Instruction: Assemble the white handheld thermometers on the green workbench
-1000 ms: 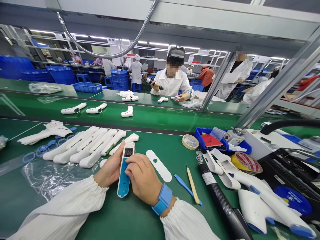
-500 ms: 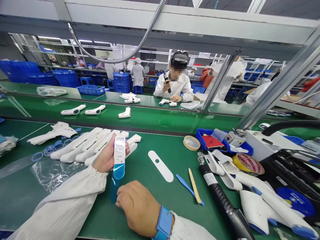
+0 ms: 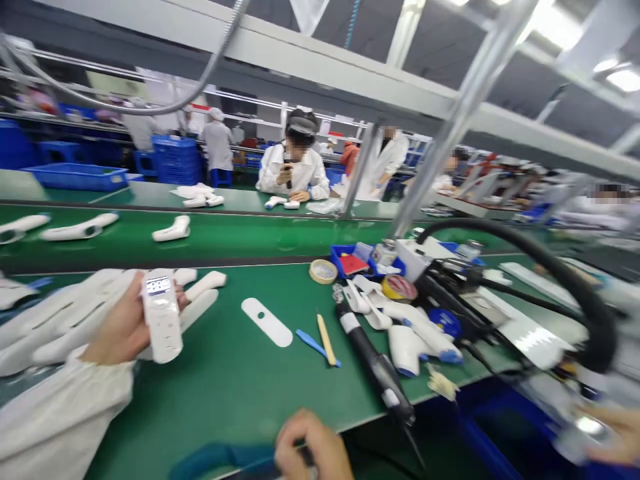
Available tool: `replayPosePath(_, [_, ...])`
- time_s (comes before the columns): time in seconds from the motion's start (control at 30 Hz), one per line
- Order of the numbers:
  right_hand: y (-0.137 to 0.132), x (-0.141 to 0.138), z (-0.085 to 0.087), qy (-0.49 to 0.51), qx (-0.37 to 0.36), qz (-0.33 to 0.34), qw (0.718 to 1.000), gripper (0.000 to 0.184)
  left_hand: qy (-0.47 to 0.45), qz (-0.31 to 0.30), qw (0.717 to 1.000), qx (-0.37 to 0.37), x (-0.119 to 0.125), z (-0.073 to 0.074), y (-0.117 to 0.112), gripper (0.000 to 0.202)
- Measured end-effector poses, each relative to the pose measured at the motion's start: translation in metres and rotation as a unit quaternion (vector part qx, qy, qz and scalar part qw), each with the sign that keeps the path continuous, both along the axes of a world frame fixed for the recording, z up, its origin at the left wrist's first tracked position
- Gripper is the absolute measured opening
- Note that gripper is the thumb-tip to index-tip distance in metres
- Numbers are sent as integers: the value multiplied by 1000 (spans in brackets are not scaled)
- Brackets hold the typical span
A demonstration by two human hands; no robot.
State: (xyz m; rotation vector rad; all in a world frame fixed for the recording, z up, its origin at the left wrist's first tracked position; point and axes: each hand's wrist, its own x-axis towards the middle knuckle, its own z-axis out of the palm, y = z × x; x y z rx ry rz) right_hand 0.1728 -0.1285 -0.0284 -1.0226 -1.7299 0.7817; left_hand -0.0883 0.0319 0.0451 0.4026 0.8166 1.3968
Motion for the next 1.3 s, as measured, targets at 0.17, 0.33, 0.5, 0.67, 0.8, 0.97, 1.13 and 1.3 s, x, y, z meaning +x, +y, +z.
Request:
replayPosePath(0.17, [14,79,57,240,-113,-318,910,26,154,-29,984,-82,21,2,-12,35])
replayPosePath(0.33, [48,147,59,365,-108,-405,831,39,202,-57,968,-134,37,8,-23,30])
replayPosePath(0.5, [77,165,52,357,-109,-426,824,27,196,-60,970,-128,39,9,-24,28])
replayPosePath(0.67, [83,156,60,328,-117,-415,840,39,199,-64,971,-120,37,8,-25,25])
replayPosePath(0.8, [68,129,68,255,-110,-394,876,42,193,-88,972,-99,34,5,-24,26])
replayPosePath(0.97, [59,59,64,-17,-144,-199,969,23,115,-83,989,-45,33,-1,-22,25])
replayPosePath(1.13, [94,-7,54,-323,-63,-80,941,28,43,-81,996,12,30,-8,-24,25])
replayPosePath(1.3, [137,-30,46,-454,-84,-77,884,27,92,-84,991,56,15,-16,-23,28])
